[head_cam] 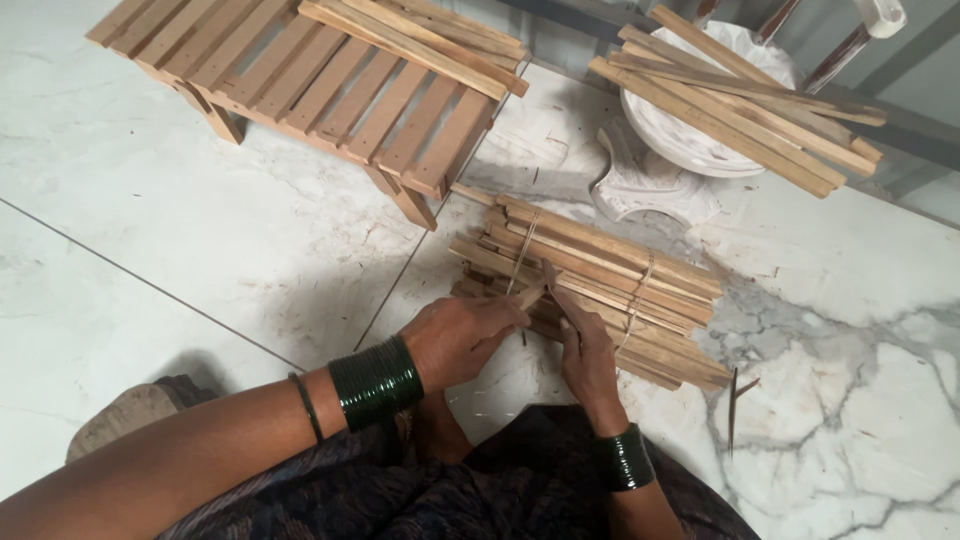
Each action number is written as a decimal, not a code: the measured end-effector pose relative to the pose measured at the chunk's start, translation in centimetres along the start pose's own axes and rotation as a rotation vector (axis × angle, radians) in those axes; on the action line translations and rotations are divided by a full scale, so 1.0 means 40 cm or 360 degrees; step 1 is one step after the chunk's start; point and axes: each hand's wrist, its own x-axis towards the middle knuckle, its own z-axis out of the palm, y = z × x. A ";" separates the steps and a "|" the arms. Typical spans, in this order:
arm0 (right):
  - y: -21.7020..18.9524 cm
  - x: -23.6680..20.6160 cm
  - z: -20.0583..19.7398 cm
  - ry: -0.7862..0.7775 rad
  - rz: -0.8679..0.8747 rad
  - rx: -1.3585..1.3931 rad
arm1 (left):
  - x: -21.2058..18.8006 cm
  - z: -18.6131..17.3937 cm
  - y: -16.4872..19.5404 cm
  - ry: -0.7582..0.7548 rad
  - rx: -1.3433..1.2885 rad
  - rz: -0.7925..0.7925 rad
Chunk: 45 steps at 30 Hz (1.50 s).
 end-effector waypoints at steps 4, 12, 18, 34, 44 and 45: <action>0.012 -0.015 0.011 0.0087 -0.0331 0.0046 | -0.006 0.013 -0.005 0.0028 0.0020 0.0068; 0.046 0.010 0.027 0.0001 0.0115 0.0353 | -0.006 0.001 -0.007 -0.0036 0.0144 0.0074; 0.005 -0.014 0.015 0.0063 -0.0163 0.0116 | -0.008 -0.006 0.027 -0.0090 0.0019 0.0003; -0.005 -0.019 -0.017 0.0164 -0.0250 -0.0015 | -0.010 0.000 -0.074 -0.0120 -0.0674 -0.0299; 0.026 -0.002 0.011 0.0227 -0.0359 -0.0327 | -0.032 0.000 -0.091 -0.0122 -0.0341 -0.0253; 0.017 -0.010 0.012 0.0244 -0.0510 -0.0300 | -0.030 -0.001 -0.086 -0.0106 -0.0317 -0.0233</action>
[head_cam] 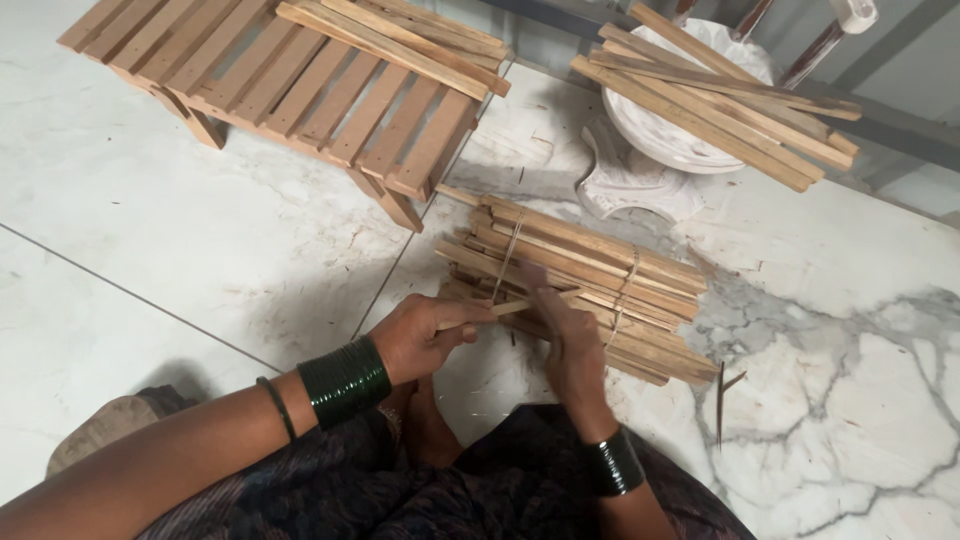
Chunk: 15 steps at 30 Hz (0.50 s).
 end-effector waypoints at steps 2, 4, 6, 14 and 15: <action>-0.015 0.000 -0.005 -0.0031 0.0082 0.0112 | -0.002 0.001 0.008 -0.0005 0.0001 -0.0127; -0.011 0.017 -0.012 -0.0077 0.0184 0.0143 | -0.001 0.002 0.013 -0.0002 0.0002 -0.0161; 0.019 0.051 -0.025 -0.0138 0.0305 0.0092 | -0.002 0.004 0.015 0.0010 0.0004 -0.0100; 0.047 0.006 -0.002 -0.0004 0.0093 0.0092 | 0.008 0.006 0.023 0.0019 -0.0139 -0.0261; 0.051 0.004 0.001 0.0031 0.0040 0.0116 | 0.008 0.006 0.025 0.0022 -0.0187 -0.0262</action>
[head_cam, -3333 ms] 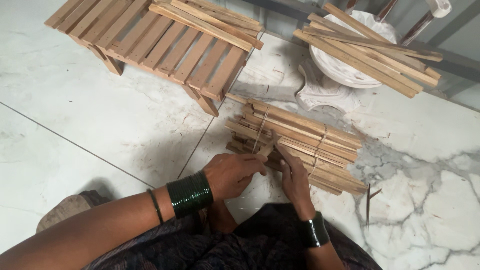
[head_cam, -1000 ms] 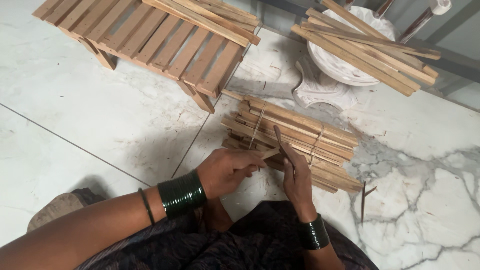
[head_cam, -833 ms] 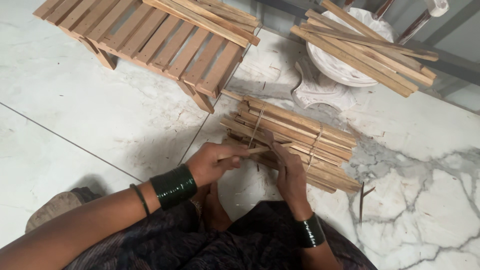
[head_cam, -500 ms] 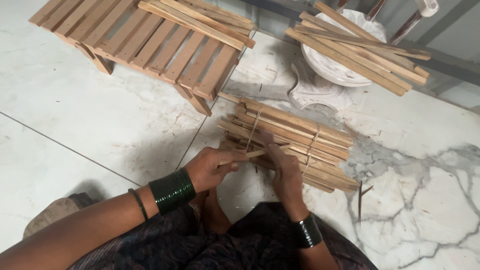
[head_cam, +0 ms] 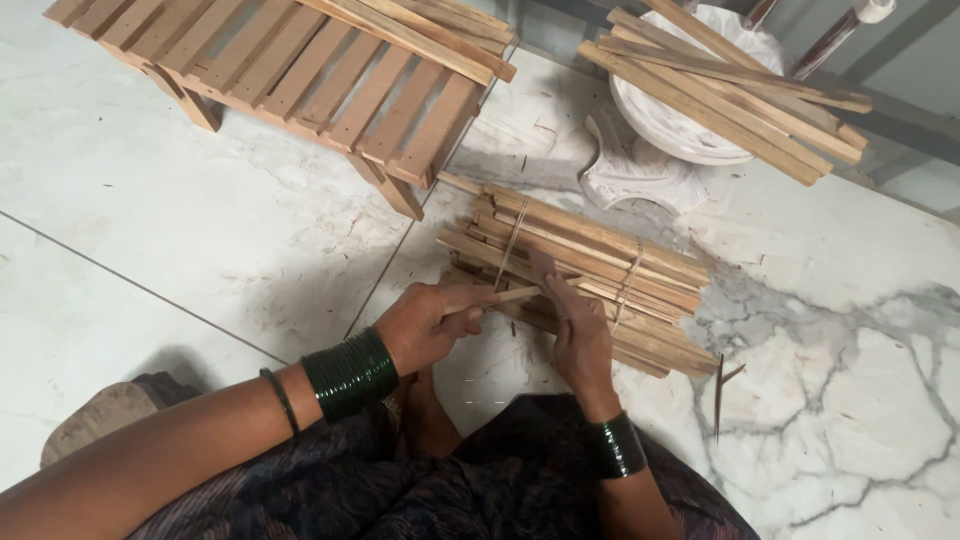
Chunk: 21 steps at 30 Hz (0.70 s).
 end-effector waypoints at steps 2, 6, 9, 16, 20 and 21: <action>0.018 0.013 -0.002 -0.0144 0.0404 -0.0045 | -0.001 0.002 0.002 0.0002 0.0071 -0.0018; 0.046 0.031 -0.011 -0.0347 0.0834 -0.0357 | -0.002 0.004 -0.011 -0.0016 0.0084 -0.0012; 0.037 0.005 -0.005 -0.0006 0.0112 -0.0089 | 0.004 0.009 -0.033 0.0069 -0.0245 0.0015; 0.060 0.022 0.000 -0.0205 0.0605 -0.0146 | 0.011 0.014 -0.049 0.0106 -0.0360 -0.0186; 0.068 0.016 -0.001 -0.0097 0.0377 -0.0098 | 0.010 0.011 -0.042 0.0126 -0.0376 -0.0173; 0.063 0.005 0.000 -0.0069 0.0268 -0.0030 | 0.010 0.012 -0.042 0.0136 -0.0398 -0.0157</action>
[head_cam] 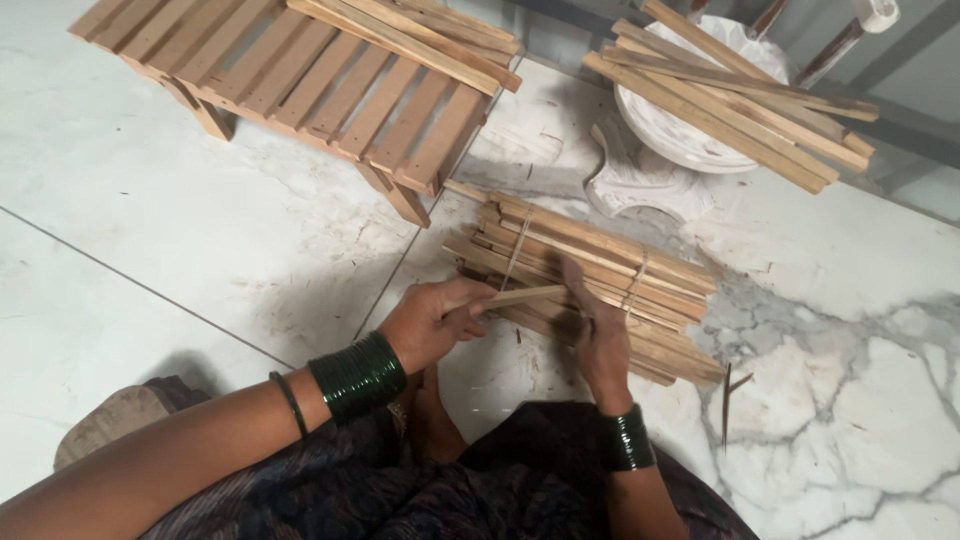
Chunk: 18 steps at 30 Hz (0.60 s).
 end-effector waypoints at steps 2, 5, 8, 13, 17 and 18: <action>-0.005 -0.013 0.002 -0.0059 0.0087 -0.0089 | 0.004 -0.004 -0.001 -0.0052 0.0039 -0.0021; -0.003 -0.012 0.002 -0.0105 0.0290 -0.0226 | 0.002 -0.007 -0.001 -0.0091 0.0096 0.0104; 0.014 0.000 -0.001 -0.0165 0.0503 -0.0318 | -0.008 -0.006 0.007 -0.0097 0.0320 0.0209; 0.046 -0.018 0.012 0.0059 0.0043 -0.0097 | -0.012 0.000 0.030 -0.0096 0.0601 0.0207; 0.066 -0.014 0.021 -0.0037 0.0362 -0.0217 | -0.012 0.001 0.041 -0.0081 0.0613 0.0387; 0.068 -0.010 0.019 -0.0060 0.0432 -0.0259 | -0.015 0.001 0.042 -0.0099 0.0600 0.0398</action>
